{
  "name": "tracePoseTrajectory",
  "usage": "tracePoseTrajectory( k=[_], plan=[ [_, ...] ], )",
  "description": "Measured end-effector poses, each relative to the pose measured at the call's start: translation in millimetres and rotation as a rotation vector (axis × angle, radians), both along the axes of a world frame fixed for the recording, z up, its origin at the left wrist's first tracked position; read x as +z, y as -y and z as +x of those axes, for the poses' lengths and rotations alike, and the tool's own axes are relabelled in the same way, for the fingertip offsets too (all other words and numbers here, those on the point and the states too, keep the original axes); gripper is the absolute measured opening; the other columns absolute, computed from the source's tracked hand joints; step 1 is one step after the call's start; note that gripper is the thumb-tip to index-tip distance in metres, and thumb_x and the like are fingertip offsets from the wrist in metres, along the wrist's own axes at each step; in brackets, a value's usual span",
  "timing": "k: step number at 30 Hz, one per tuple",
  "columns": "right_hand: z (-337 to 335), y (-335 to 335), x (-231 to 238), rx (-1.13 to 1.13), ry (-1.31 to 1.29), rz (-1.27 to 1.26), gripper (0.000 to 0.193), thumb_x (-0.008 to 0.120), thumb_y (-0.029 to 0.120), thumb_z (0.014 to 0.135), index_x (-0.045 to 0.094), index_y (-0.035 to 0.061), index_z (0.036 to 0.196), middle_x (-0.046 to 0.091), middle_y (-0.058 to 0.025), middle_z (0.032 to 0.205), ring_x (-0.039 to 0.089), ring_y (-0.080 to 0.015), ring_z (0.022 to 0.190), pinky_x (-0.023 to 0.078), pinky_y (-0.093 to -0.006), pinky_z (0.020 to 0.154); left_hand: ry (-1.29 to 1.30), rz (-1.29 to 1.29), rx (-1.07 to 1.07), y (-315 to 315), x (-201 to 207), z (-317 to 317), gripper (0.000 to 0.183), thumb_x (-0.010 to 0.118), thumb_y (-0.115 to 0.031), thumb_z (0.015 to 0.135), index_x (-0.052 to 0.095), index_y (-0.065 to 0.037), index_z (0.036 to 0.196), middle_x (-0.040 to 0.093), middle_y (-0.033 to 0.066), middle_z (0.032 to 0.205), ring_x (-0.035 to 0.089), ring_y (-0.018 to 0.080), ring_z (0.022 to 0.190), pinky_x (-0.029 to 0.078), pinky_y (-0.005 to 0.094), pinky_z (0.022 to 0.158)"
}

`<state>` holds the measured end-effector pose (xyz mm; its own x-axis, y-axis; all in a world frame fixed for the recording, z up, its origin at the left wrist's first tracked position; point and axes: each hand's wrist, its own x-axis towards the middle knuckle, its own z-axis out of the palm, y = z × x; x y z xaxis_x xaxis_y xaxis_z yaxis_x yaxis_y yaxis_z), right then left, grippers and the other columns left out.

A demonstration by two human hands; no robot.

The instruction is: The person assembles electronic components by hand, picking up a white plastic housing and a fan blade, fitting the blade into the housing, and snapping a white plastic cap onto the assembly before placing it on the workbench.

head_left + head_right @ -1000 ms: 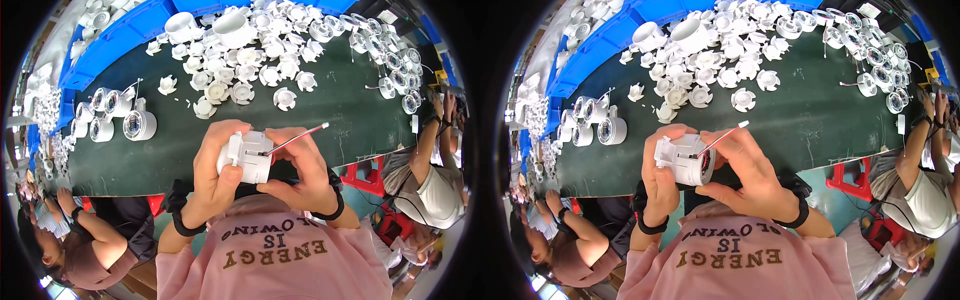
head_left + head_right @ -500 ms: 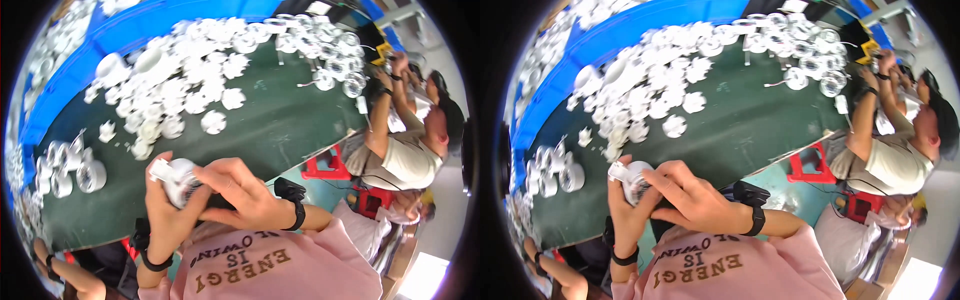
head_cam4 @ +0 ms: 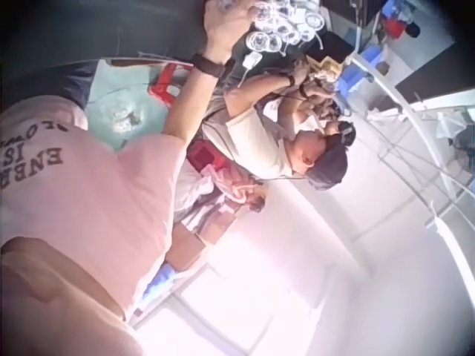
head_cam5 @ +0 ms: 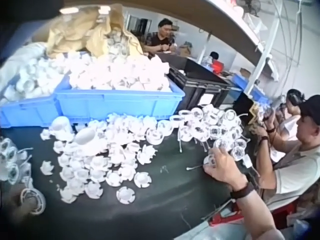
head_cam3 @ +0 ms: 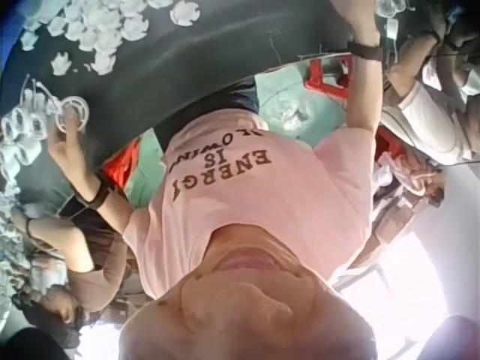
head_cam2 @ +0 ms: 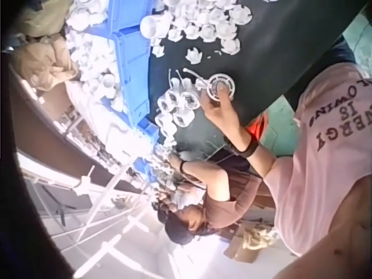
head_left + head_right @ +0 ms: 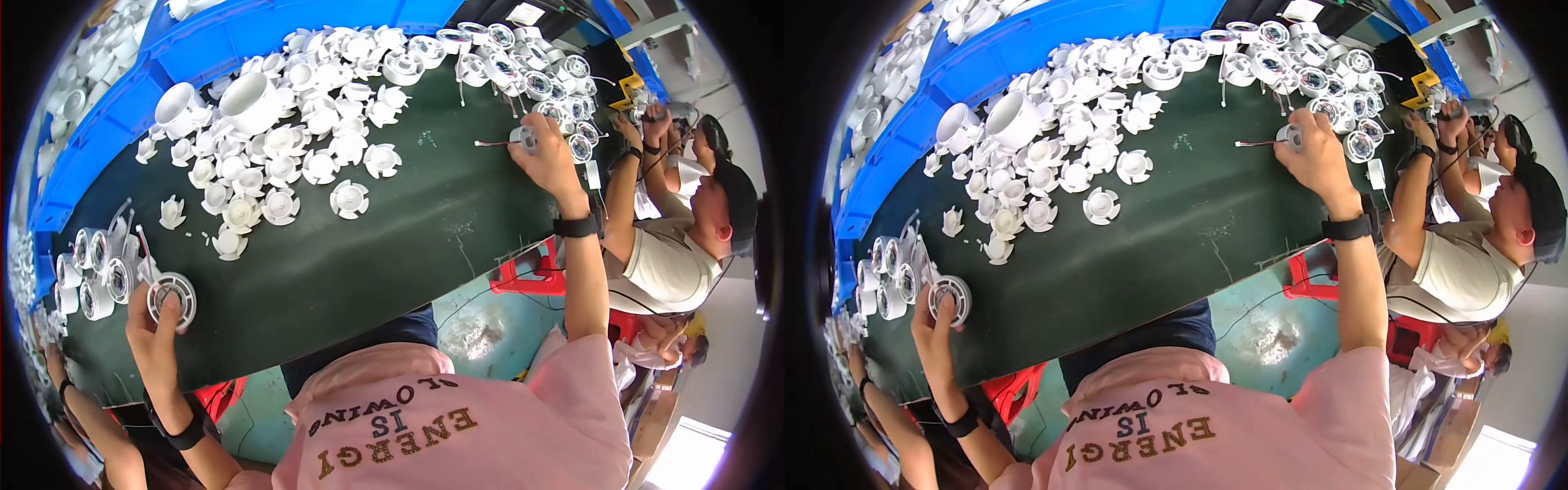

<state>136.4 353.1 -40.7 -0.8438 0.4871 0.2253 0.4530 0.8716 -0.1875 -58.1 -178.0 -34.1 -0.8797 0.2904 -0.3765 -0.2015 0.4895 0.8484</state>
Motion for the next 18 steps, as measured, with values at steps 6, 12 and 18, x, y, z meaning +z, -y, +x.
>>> tracePoseTrajectory(
  k=[6,12,18],
  plan=[
    [-25,95,32,0.003,-0.363,-0.849,0.025,0.049,0.024,0.096,0.055,0.0077,0.114,0.06,-0.0016,0.089,0.054,-0.008,0.065,0.041,-0.0216,0.054,-0.738,-0.177,0.218,4,-24,4,0.037,0.06,-0.02,0.093,0.054,0.001,0.123,0.059,0.0086,0.114,0.057,0.0152,0.098,0.045,0.0256,0.079],
    [-65,136,-11,0.359,-0.491,-0.888,0.026,0.069,0.01,0.086,0.043,0.0067,0.086,0.056,-0.0113,0.119,0.054,-0.0134,0.102,0.045,-0.0268,0.085,-0.888,-0.103,-0.175,-67,3,73,0.038,0.061,0.001,0.079,0.056,0.001,0.117,0.051,0.0179,0.122,0.05,0.0321,0.111,0.039,0.0381,0.096],
    [-55,129,-30,0.372,-0.3,-0.307,0.031,0.069,0.011,0.084,0.043,0.0037,0.1,0.057,-0.0139,0.111,0.056,-0.0186,0.096,0.046,-0.0303,0.082,-0.657,0.149,-0.242,-84,-13,105,0.033,0.063,0.004,0.074,0.059,0.002,0.106,0.053,0.0174,0.114,0.052,0.0332,0.104,0.043,0.0388,0.088]
  ],
)
